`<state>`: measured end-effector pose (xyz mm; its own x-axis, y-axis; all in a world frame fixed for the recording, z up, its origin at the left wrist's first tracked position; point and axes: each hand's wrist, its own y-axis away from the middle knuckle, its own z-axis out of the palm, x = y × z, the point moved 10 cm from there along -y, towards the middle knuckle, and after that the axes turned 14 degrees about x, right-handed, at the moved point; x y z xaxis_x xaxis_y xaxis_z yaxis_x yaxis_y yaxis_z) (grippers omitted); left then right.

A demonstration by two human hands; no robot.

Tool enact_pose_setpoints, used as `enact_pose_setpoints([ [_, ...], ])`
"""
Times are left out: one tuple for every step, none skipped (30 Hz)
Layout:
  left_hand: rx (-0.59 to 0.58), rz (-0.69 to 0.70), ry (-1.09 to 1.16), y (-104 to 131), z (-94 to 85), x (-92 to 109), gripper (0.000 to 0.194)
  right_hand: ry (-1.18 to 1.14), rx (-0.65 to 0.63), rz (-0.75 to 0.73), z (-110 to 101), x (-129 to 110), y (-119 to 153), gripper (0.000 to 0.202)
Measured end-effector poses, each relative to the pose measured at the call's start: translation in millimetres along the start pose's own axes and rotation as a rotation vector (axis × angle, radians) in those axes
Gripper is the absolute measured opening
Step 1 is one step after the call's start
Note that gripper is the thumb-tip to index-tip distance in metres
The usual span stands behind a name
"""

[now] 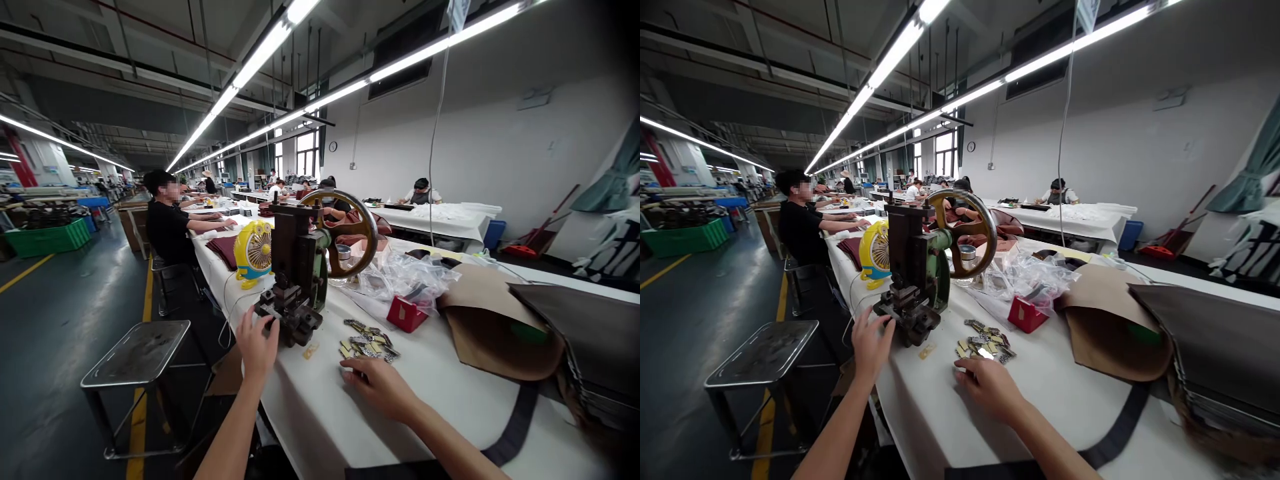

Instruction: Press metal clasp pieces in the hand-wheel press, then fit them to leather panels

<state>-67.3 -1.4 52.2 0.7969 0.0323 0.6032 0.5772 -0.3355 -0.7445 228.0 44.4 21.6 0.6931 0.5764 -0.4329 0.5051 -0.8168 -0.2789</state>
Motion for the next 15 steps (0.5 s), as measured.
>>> enact_pose_setpoints([
  [-0.014, -0.011, 0.006, -5.7, 10.8, 8.0, 0.029, 0.030, 0.009, -0.006, 2.0, -0.3, -1.2, 0.040],
  [-0.024, -0.025, 0.008, -10.6, 20.1, 14.0, 0.028, 0.053, 0.018, -0.010, 3.2, -1.0, -2.4, 0.039],
  [-0.031, -0.043, 0.007, -14.5, 27.5, 17.8, 0.026, 0.070, 0.023, -0.014, 3.8, -2.1, -3.3, 0.038],
  [-0.035, -0.062, 0.007, -17.3, 33.3, 19.6, 0.025, 0.080, 0.027, -0.017, 3.8, -3.1, -3.9, 0.037],
  [-0.037, -0.082, 0.006, -18.9, 37.5, 19.8, 0.023, 0.087, 0.030, -0.020, 3.4, -4.0, -4.2, 0.037],
  [-0.040, -0.098, 0.006, -19.7, 40.5, 19.1, 0.021, 0.090, 0.031, -0.021, 2.9, -4.6, -4.4, 0.037],
  [-0.041, -0.112, 0.008, -20.0, 42.5, 18.0, 0.019, 0.091, 0.029, -0.021, 2.7, -5.0, -4.5, 0.037],
  [-0.042, -0.120, 0.012, -20.1, 43.6, 17.0, 0.017, 0.093, 0.025, -0.019, 2.6, -5.1, -4.7, 0.037],
  [-0.043, -0.125, 0.015, -20.2, 43.9, 16.1, 0.016, 0.096, 0.020, -0.015, 2.6, -5.1, -4.8, 0.038],
  [-0.045, -0.126, 0.019, -20.3, 43.4, 15.2, 0.015, 0.098, 0.016, -0.009, 2.8, -4.8, -5.0, 0.038],
  [-0.049, -0.126, 0.021, -20.4, 42.1, 14.2, 0.015, 0.099, 0.011, -0.004, 3.1, -4.6, -5.0, 0.038],
  [-0.054, -0.125, 0.021, -20.4, 40.1, 12.9, 0.015, 0.098, 0.008, -0.001, 3.4, -4.5, -4.9, 0.038],
  [-0.057, -0.125, 0.022, -20.3, 37.2, 11.0, 0.015, 0.094, 0.006, -0.002, 3.9, -4.6, -4.7, 0.038],
  [-0.060, -0.128, 0.024, -20.0, 33.5, 8.6, 0.016, 0.087, 0.005, -0.006, 4.4, -4.6, -4.5, 0.037],
  [-0.060, -0.137, 0.035, -19.6, 29.3, 5.7, 0.018, 0.076, 0.007, -0.012, 5.0, -4.4, -4.4, 0.037],
])
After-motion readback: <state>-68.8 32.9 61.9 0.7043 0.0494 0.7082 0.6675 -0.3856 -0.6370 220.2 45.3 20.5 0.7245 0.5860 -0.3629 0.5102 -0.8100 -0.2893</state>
